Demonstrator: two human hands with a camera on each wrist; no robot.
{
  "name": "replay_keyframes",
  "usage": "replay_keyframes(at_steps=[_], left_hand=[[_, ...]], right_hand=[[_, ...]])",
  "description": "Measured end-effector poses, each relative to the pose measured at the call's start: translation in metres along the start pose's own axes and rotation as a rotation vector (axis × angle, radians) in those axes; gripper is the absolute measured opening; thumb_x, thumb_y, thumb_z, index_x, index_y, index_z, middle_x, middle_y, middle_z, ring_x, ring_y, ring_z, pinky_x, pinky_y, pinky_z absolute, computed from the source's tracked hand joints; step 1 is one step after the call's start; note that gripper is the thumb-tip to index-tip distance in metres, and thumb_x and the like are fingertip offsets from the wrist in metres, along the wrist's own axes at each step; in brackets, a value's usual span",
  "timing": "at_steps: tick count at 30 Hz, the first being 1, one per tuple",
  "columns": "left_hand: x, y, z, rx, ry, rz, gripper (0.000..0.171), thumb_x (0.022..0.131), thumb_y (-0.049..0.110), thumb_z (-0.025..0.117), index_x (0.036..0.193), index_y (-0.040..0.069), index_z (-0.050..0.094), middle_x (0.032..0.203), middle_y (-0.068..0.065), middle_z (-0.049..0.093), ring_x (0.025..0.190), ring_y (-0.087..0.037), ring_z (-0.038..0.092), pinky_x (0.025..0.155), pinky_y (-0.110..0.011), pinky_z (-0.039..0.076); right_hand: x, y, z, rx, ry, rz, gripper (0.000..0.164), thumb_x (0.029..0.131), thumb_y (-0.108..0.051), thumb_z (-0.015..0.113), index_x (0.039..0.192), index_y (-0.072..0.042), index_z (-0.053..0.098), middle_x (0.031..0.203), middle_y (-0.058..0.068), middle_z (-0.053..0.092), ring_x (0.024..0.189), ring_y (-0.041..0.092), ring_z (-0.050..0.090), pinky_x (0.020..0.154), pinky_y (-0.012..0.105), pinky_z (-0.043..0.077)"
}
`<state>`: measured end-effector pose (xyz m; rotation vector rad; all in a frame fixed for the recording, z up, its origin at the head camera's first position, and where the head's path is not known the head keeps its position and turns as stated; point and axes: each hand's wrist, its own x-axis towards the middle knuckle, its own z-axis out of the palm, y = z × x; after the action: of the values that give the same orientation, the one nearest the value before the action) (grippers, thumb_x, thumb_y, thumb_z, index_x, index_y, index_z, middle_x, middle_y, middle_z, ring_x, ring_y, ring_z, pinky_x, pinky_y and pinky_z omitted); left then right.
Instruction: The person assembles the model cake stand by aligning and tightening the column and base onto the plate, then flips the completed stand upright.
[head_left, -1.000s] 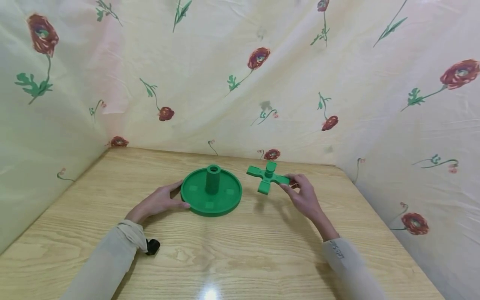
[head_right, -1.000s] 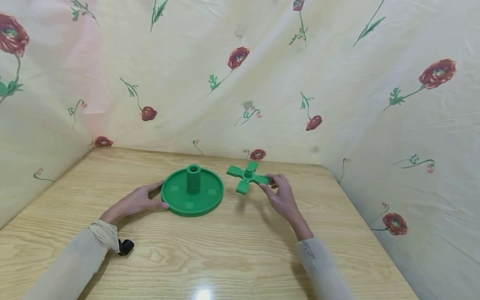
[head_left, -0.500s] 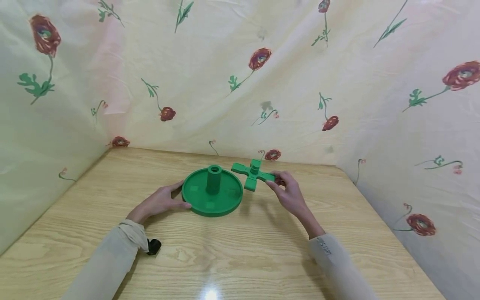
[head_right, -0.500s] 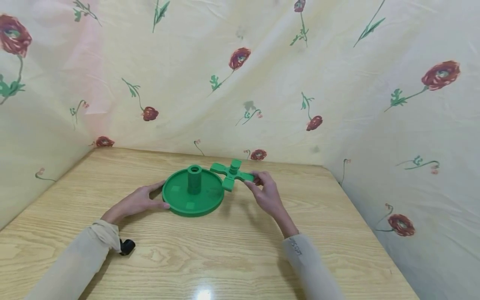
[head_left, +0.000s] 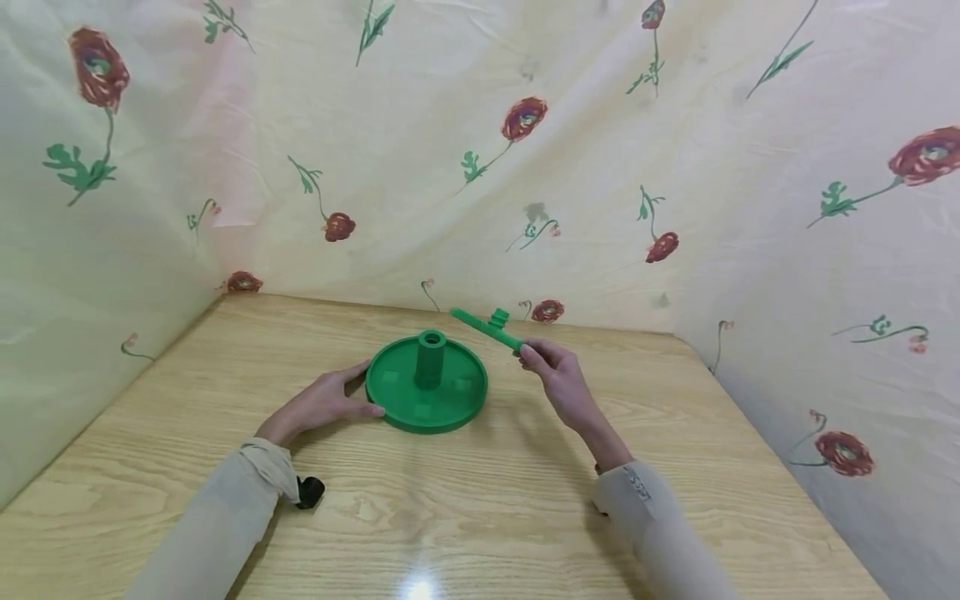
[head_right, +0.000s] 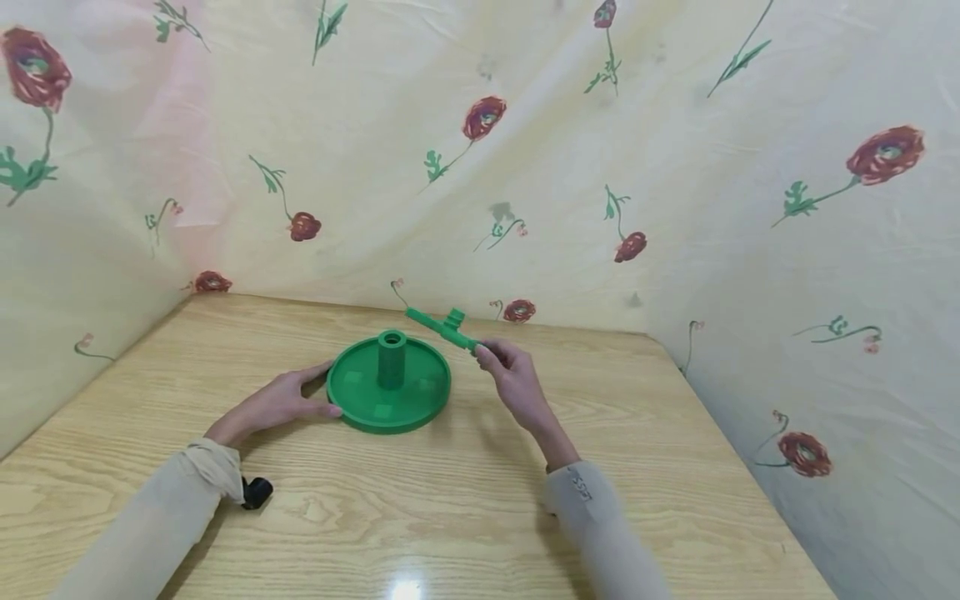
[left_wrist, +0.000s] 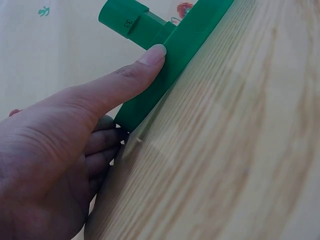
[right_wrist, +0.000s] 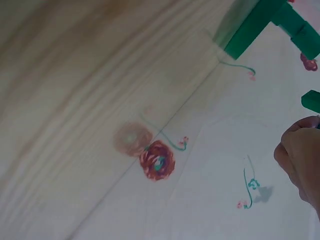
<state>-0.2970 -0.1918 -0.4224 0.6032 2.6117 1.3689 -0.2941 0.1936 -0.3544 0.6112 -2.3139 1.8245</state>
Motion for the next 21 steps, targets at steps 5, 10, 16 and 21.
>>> replay_keyframes(at_steps=[5, 10, 16, 21], left_hand=[[0.002, 0.001, 0.001, -0.003, -0.003, -0.008, 0.107, 0.087, 0.046, 0.084, 0.164, 0.002, 0.023, 0.165, -0.023, 0.026, 0.153, -0.042, 0.021, 0.118, -0.062, 0.024], [0.003, 0.002, 0.001, 0.002, 0.002, -0.016, 0.108, 0.087, 0.046, 0.084, 0.164, 0.002, 0.024, 0.165, -0.023, 0.027, 0.153, -0.042, 0.021, 0.118, -0.061, 0.024], [0.005, 0.002, 0.002, -0.001, 0.004, -0.022, 0.107, 0.087, 0.046, 0.084, 0.164, 0.002, 0.024, 0.166, -0.022, 0.026, 0.153, -0.042, 0.021, 0.118, -0.062, 0.024], [0.005, 0.002, 0.003, 0.008, 0.010, -0.027, 0.106, 0.087, 0.046, 0.083, 0.164, 0.003, 0.024, 0.166, -0.022, 0.027, 0.152, -0.042, 0.021, 0.119, -0.062, 0.024]], right_hand=[[0.003, -0.005, 0.011, 0.262, -0.015, 0.068, 0.038, 0.112, -0.015, 0.048, 0.127, 0.020, 0.056, 0.109, 0.011, 0.061, 0.101, 0.015, 0.059, 0.096, 0.027, 0.052], [0.006, -0.010, 0.023, 0.479, 0.003, 0.102, 0.027, 0.112, -0.011, 0.047, 0.111, 0.006, 0.069, 0.100, 0.010, 0.064, 0.094, 0.014, 0.061, 0.086, 0.020, 0.053], [0.013, -0.010, 0.038, 0.544, 0.040, 0.085, 0.025, 0.111, -0.012, 0.049, 0.100, -0.009, 0.071, 0.089, 0.009, 0.066, 0.082, 0.013, 0.064, 0.078, 0.021, 0.054], [0.018, -0.006, 0.047, 0.470, 0.052, 0.041, 0.018, 0.111, -0.012, 0.050, 0.110, -0.003, 0.065, 0.083, 0.009, 0.066, 0.074, 0.013, 0.062, 0.073, 0.022, 0.054]])
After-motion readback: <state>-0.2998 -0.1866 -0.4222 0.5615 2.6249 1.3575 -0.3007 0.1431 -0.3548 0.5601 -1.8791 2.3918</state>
